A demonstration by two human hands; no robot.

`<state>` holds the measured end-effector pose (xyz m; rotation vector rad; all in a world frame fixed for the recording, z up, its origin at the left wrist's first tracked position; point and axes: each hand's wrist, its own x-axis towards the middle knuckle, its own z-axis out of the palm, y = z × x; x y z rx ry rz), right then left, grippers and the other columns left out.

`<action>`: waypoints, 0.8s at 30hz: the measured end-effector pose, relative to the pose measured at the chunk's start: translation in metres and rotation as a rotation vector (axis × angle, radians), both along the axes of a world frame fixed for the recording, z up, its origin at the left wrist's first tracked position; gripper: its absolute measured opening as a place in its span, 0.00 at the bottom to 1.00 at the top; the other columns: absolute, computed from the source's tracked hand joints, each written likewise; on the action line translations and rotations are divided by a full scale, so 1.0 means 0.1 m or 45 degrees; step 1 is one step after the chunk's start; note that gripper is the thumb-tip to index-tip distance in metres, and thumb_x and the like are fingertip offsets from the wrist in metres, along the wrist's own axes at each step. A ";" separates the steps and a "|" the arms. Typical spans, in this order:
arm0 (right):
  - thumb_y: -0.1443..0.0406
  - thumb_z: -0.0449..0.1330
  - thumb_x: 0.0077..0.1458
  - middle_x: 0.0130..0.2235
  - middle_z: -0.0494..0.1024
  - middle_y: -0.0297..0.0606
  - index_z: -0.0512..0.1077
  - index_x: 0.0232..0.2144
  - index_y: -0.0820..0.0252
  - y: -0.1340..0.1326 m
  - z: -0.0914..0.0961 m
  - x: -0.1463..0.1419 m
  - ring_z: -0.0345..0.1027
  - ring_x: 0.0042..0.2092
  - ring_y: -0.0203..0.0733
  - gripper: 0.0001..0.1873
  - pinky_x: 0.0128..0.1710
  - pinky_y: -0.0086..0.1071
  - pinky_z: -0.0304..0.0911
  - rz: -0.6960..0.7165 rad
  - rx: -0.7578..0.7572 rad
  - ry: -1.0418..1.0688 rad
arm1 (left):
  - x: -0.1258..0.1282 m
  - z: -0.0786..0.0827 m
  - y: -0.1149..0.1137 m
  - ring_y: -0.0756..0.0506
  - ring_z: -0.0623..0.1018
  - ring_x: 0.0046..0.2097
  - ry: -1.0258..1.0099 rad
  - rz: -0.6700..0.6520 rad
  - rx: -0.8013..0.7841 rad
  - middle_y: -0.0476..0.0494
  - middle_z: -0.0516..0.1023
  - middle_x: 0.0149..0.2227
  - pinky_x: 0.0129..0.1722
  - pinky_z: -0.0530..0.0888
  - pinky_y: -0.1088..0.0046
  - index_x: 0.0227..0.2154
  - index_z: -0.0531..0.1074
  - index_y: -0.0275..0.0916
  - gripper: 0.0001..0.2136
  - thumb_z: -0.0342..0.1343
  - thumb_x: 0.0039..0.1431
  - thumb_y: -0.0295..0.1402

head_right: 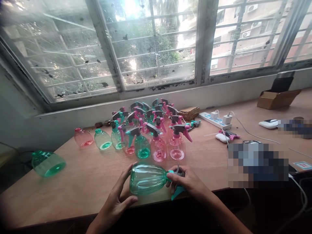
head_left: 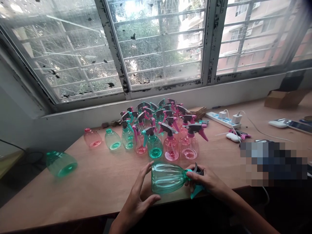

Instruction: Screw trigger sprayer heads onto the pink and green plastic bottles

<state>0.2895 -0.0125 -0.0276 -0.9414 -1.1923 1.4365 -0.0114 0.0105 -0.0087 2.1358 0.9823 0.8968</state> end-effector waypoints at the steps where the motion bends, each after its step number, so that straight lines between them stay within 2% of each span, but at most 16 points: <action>1: 0.53 0.71 0.55 0.27 0.85 0.37 0.76 0.34 0.64 0.00 0.01 0.00 0.77 0.25 0.38 0.19 0.27 0.28 0.69 -0.005 0.000 -0.004 | 0.00 0.01 0.00 0.32 0.59 0.73 0.004 -0.014 0.017 0.45 0.58 0.73 0.70 0.59 0.47 0.70 0.50 0.61 0.38 0.63 0.63 0.42; 7: 0.50 0.70 0.54 0.22 0.82 0.35 0.75 0.29 0.63 -0.06 0.04 -0.06 0.76 0.24 0.39 0.21 0.27 0.29 0.69 -0.019 -0.010 0.015 | 0.06 -0.02 -0.03 0.36 0.59 0.73 -0.056 -0.034 0.237 0.47 0.55 0.74 0.67 0.67 0.50 0.69 0.51 0.65 0.28 0.51 0.72 0.37; 11: 0.47 0.67 0.56 0.22 0.82 0.35 0.72 0.27 0.61 -0.16 0.07 -0.14 0.74 0.22 0.37 0.23 0.24 0.27 0.67 -0.037 -0.064 0.061 | 0.06 -0.05 -0.08 0.31 0.61 0.72 -0.076 -0.012 0.351 0.39 0.58 0.73 0.68 0.64 0.47 0.70 0.51 0.57 0.35 0.61 0.65 0.42; 13: 0.46 0.67 0.56 0.20 0.80 0.35 0.70 0.25 0.61 -0.20 0.10 -0.17 0.74 0.21 0.36 0.25 0.22 0.25 0.66 -0.019 -0.113 0.090 | 0.06 -0.05 -0.10 0.30 0.61 0.71 -0.139 -0.015 0.343 0.38 0.58 0.73 0.68 0.65 0.46 0.68 0.54 0.54 0.33 0.61 0.65 0.42; 16: 0.45 0.65 0.57 0.19 0.78 0.34 0.69 0.22 0.62 -0.25 0.17 -0.20 0.72 0.19 0.34 0.28 0.21 0.23 0.65 0.013 -0.253 0.160 | 0.06 -0.04 -0.12 0.35 0.62 0.71 -0.175 0.008 0.495 0.46 0.56 0.73 0.66 0.67 0.49 0.63 0.60 0.59 0.24 0.55 0.70 0.30; 18: 0.45 0.63 0.59 0.18 0.76 0.33 0.69 0.21 0.62 -0.27 0.20 -0.21 0.71 0.18 0.33 0.28 0.20 0.22 0.64 0.044 -0.361 0.212 | 0.06 -0.02 -0.14 0.37 0.65 0.69 -0.160 0.062 0.661 0.49 0.61 0.71 0.63 0.69 0.52 0.61 0.63 0.61 0.27 0.52 0.69 0.21; 19: 0.45 0.63 0.59 0.18 0.75 0.32 0.69 0.21 0.62 -0.29 0.21 -0.22 0.71 0.18 0.33 0.28 0.20 0.22 0.64 0.055 -0.393 0.231 | 0.06 -0.01 -0.16 0.38 0.67 0.67 -0.151 0.086 0.700 0.48 0.63 0.69 0.63 0.69 0.52 0.62 0.62 0.61 0.28 0.53 0.68 0.19; 21: 0.45 0.63 0.59 0.18 0.75 0.32 0.69 0.22 0.60 -0.33 0.21 -0.24 0.72 0.19 0.35 0.27 0.21 0.24 0.66 0.021 -0.336 0.213 | 0.07 -0.01 -0.19 0.35 0.67 0.67 -0.149 0.074 0.629 0.42 0.64 0.67 0.63 0.69 0.51 0.65 0.58 0.57 0.30 0.60 0.65 0.26; 22: 0.45 0.63 0.59 0.19 0.77 0.33 0.70 0.24 0.60 -0.36 0.20 -0.25 0.74 0.21 0.37 0.26 0.23 0.26 0.68 -0.038 -0.251 0.144 | 0.09 0.00 -0.21 0.33 0.65 0.68 -0.180 0.051 0.544 0.40 0.63 0.68 0.63 0.68 0.49 0.65 0.57 0.55 0.30 0.63 0.65 0.34; 24: 0.49 0.65 0.59 0.24 0.82 0.36 0.76 0.30 0.59 -0.42 0.18 -0.24 0.77 0.26 0.43 0.19 0.28 0.31 0.72 -0.229 0.047 -0.145 | 0.11 0.00 -0.25 0.28 0.61 0.70 -0.313 0.047 0.323 0.39 0.59 0.70 0.65 0.65 0.45 0.61 0.61 0.52 0.28 0.58 0.63 0.53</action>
